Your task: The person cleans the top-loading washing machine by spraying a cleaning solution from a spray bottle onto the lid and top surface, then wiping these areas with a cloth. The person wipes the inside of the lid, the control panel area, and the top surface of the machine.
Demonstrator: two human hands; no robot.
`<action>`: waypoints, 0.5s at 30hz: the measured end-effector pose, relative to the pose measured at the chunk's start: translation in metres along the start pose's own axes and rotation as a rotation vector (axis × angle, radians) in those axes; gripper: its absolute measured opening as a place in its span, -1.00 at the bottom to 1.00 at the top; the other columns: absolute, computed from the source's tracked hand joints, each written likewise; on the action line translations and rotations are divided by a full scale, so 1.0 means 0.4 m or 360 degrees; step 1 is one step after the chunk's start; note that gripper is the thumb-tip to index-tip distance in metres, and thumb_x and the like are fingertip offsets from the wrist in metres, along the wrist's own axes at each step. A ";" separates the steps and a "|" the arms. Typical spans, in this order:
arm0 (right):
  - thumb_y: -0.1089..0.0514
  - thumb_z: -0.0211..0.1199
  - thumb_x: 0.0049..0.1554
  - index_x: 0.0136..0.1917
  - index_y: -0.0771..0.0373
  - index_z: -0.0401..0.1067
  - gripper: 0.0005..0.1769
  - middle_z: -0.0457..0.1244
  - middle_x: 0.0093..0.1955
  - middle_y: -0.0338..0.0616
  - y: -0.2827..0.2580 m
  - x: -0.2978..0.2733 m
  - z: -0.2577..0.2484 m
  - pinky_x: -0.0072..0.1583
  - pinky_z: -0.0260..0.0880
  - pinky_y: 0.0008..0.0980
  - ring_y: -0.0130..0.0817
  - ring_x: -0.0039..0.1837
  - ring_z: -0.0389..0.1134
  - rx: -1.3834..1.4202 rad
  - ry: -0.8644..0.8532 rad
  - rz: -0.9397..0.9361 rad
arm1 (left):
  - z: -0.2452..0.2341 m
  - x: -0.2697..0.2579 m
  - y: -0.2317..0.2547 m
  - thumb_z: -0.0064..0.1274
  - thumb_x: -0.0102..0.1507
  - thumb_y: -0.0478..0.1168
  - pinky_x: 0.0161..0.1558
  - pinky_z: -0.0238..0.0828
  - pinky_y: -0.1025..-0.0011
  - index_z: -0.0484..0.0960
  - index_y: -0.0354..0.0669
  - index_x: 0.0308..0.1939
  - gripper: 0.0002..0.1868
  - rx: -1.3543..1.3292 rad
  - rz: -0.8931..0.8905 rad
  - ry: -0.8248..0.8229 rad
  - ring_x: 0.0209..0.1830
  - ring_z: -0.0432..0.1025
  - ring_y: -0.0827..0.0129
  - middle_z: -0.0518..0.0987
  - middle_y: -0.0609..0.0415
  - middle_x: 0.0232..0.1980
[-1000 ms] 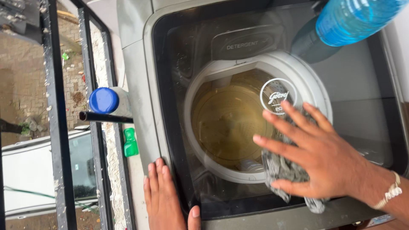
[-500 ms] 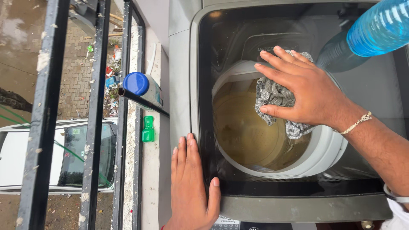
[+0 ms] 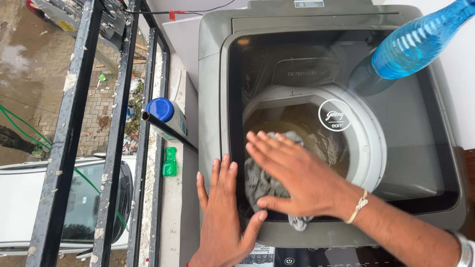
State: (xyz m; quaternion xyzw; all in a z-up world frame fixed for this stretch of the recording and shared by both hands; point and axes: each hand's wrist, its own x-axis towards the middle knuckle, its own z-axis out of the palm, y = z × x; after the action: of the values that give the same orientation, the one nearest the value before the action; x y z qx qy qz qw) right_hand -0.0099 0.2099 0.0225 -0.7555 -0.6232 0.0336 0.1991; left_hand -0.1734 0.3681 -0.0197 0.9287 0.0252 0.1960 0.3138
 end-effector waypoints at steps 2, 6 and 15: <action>-0.27 0.21 0.18 0.63 0.42 -0.03 0.03 -0.07 0.69 0.20 -0.039 -0.016 0.019 0.61 -0.15 0.03 0.11 0.69 -0.07 0.0052 -0.0078 -0.0050 | -0.011 0.019 0.014 -0.05 0.27 0.31 0.50 -0.56 -0.27 0.09 -0.39 0.53 0.01 0.0073 0.0227 -0.0054 0.66 -0.13 -0.25 0.07 -0.42 0.60; -0.37 0.17 0.13 0.62 0.12 0.04 -0.04 -0.08 0.70 -0.04 -0.056 -0.038 0.043 0.60 -0.17 0.06 -0.02 0.69 -0.13 0.0089 -0.0312 -0.0070 | -0.022 0.065 0.047 -0.13 0.31 0.47 0.64 -0.26 -0.17 0.34 0.14 0.55 -0.15 0.0302 0.0895 -0.0405 0.71 0.01 -0.14 0.19 -0.16 0.65; -0.37 0.10 0.15 0.66 0.00 -0.01 -0.07 -0.19 0.74 -0.20 -0.008 -0.017 0.090 0.55 -0.26 0.14 -0.07 0.70 -0.27 -0.0276 -0.0321 -0.0436 | 0.067 0.112 0.060 -0.19 0.30 0.53 0.57 -0.20 -0.43 0.58 0.19 0.44 -0.17 0.0155 0.0785 -0.0357 0.55 0.26 -0.23 0.42 -0.20 0.48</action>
State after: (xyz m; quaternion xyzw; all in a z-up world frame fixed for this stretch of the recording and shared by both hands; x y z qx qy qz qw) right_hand -0.0251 0.2131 -0.0109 -0.6707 -0.7376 0.0277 0.0725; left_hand -0.1236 0.3412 -0.0093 0.9366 -0.2273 0.1610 0.2124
